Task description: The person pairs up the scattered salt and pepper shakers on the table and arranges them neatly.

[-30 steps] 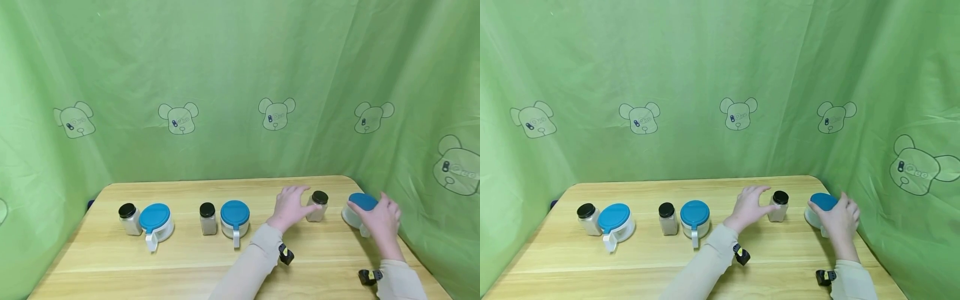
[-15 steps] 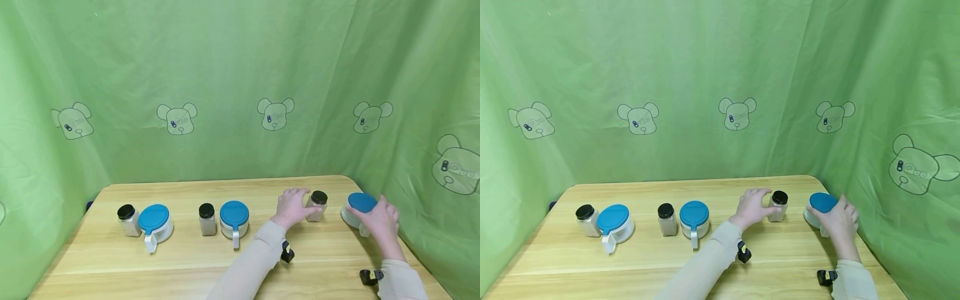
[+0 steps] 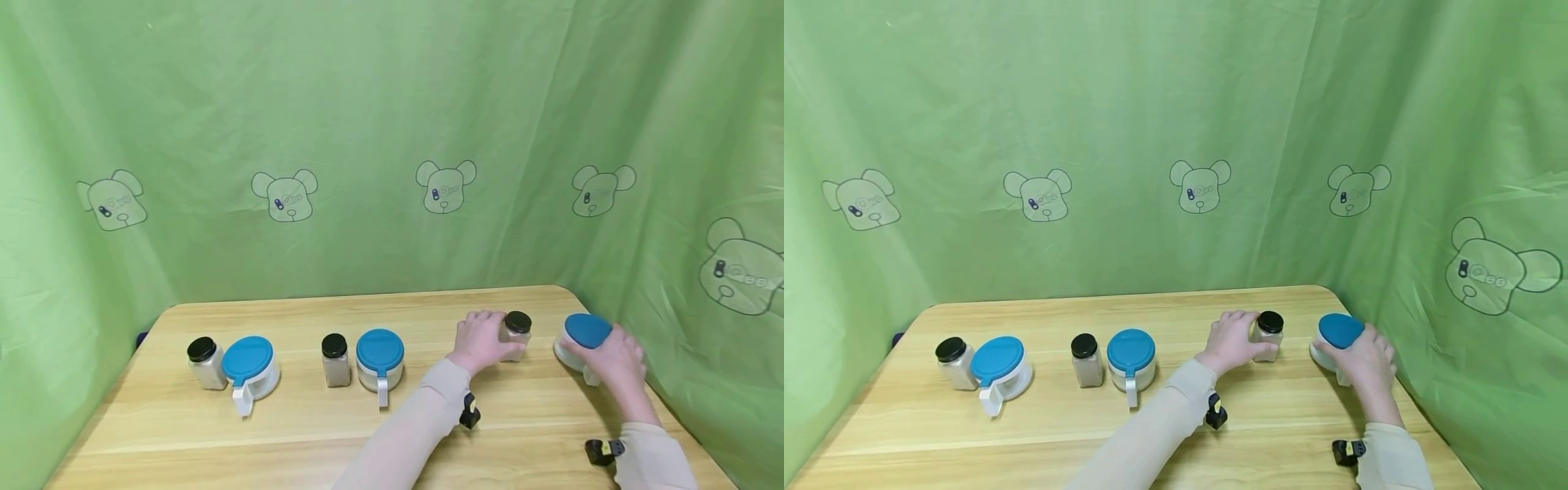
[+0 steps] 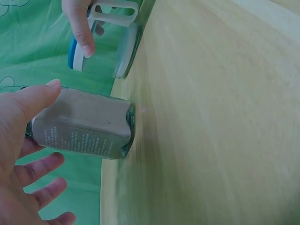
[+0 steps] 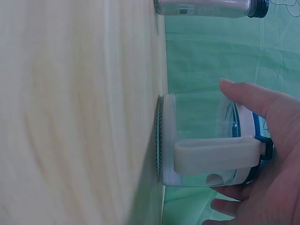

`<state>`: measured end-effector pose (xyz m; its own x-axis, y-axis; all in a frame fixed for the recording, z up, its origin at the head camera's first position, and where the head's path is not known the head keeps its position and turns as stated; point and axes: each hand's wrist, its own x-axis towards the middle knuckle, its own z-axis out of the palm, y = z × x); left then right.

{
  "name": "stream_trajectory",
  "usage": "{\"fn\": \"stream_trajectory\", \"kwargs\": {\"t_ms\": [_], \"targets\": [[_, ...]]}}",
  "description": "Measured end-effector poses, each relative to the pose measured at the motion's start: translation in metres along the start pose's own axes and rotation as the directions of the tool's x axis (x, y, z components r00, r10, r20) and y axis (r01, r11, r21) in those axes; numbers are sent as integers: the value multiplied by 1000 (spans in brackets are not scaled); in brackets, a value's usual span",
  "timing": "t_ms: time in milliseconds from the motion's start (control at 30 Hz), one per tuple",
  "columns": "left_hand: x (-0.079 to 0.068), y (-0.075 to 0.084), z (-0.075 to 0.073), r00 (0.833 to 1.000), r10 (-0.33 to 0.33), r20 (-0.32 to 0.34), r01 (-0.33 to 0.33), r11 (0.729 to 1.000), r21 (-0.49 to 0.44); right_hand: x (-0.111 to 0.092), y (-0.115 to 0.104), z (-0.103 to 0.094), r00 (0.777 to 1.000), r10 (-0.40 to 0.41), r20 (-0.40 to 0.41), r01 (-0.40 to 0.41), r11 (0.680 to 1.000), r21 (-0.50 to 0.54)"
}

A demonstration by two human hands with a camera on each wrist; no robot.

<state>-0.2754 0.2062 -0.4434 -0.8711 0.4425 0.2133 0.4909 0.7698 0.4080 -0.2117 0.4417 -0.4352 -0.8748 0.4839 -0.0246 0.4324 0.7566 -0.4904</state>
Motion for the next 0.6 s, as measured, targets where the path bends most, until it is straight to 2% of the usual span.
{"fn": "stream_trajectory", "kwargs": {"t_ms": [167, 433, 600], "targets": [[2, 1, 3, 1000, -2, -1, 2, 1000, 3, -1, -2, -1, 1000, 7, 7, -7, 1000, 9], [3, -1, 9, 1000, 4, -7, -4, 998, -61, -4, -5, -4, 1000, 16, 11, -17, 999, 41], [2, -2, 10, 1000, -14, -11, 13, 996, -84, -3, -5, -2, 1000, -8, 0, 8, 997, 79]]}}
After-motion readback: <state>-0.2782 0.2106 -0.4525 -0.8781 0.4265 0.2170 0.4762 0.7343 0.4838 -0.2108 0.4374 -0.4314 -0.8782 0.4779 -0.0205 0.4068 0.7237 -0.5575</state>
